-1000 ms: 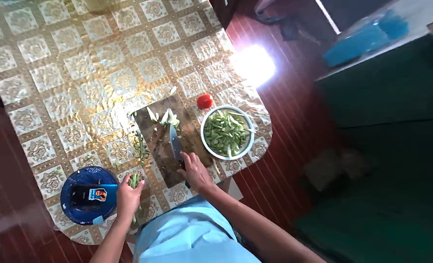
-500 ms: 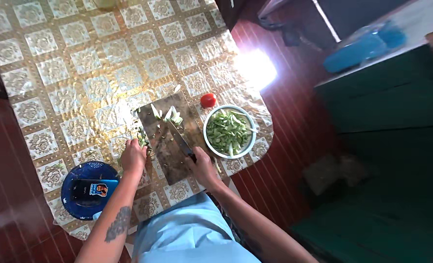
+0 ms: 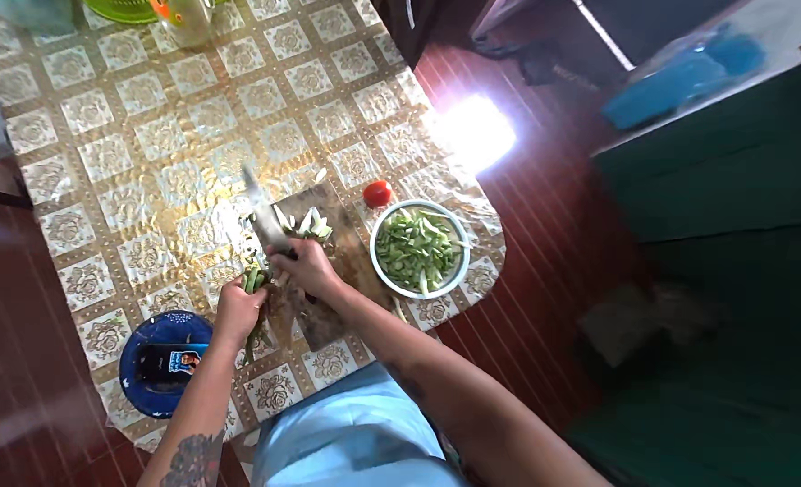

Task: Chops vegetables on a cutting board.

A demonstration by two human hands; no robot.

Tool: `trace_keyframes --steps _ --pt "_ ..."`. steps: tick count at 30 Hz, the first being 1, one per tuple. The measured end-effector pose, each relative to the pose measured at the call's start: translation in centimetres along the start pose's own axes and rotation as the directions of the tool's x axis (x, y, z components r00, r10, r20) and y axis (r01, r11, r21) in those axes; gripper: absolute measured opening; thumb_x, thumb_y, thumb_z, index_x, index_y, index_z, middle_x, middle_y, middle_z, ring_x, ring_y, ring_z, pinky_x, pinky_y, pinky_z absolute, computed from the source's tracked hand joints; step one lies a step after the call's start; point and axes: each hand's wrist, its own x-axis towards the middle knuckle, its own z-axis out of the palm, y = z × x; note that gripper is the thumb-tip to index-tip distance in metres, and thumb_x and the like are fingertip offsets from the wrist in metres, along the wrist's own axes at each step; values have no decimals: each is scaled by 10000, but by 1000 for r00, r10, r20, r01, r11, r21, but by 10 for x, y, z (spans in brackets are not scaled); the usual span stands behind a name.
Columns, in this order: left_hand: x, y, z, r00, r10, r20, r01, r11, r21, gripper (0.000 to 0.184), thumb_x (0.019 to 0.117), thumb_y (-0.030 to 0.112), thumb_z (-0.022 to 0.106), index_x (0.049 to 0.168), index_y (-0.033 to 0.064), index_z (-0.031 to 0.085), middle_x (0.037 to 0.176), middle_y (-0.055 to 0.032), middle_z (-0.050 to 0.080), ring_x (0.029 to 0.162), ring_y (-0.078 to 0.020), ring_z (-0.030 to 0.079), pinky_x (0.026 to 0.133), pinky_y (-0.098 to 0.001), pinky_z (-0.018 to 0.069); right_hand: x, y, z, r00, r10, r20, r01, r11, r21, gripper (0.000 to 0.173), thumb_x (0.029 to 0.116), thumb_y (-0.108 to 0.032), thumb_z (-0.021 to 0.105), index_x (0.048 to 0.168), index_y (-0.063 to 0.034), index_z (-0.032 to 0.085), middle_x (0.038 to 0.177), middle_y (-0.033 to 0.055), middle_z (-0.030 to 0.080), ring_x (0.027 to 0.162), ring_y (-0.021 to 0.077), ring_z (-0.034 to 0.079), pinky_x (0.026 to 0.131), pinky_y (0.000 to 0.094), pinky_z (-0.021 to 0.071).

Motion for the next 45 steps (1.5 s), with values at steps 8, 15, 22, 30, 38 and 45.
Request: trace_keyframes --steps 8,15,22,30,38,45 --pt "-37 -30 -8 978 -192 85 209 854 -477 240 1086 112 455 1159 -15 646 739 -51 645 508 -106 574 442 -222 498 -61 57 -24 903 229 -365 -264 964 -46 521 1070 -90 452 1573 -27 336 1272 216 561 895 247 672 769 382 594" --pt "-49 -54 8 964 -259 57 256 856 -449 201 1067 100 507 1137 -12 658 745 -57 671 633 -132 649 573 -250 547 -20 39 5 842 455 -290 -493 867 -70 771 1003 9 532 1637 -62 99 1436 268 452 1084 334 657 926 445 570" --pt "-60 -52 -3 936 -293 194 350 740 -574 230 1100 126 422 1185 16 606 770 -41 633 616 -113 634 554 -235 559 -61 34 -64 958 286 0 -260 873 -412 454 1072 -160 508 1526 -158 484 1366 205 547 1036 285 674 905 444 577" --pt "-97 -79 3 804 -291 519 593 471 -653 233 1060 91 387 1216 83 559 761 -21 637 594 -111 649 565 -270 597 -109 83 -89 940 308 149 -149 759 -634 306 1044 -168 552 1263 40 602 1092 239 686 1005 372 694 920 521 547" --pt "-93 -77 4 839 -129 529 534 379 -755 367 977 64 483 1328 146 550 840 -16 671 633 -109 674 576 -271 613 -70 36 -83 950 202 240 3 760 -650 260 1014 -147 606 1207 19 659 1169 214 676 1083 367 670 960 544 530" --pt "-106 -73 9 806 -158 570 577 426 -697 202 889 33 553 1077 78 612 878 -45 691 648 -107 672 612 -263 610 20 20 -96 910 258 326 148 531 -834 182 978 -119 653 1133 -57 727 1135 216 701 1083 434 665 904 653 516"
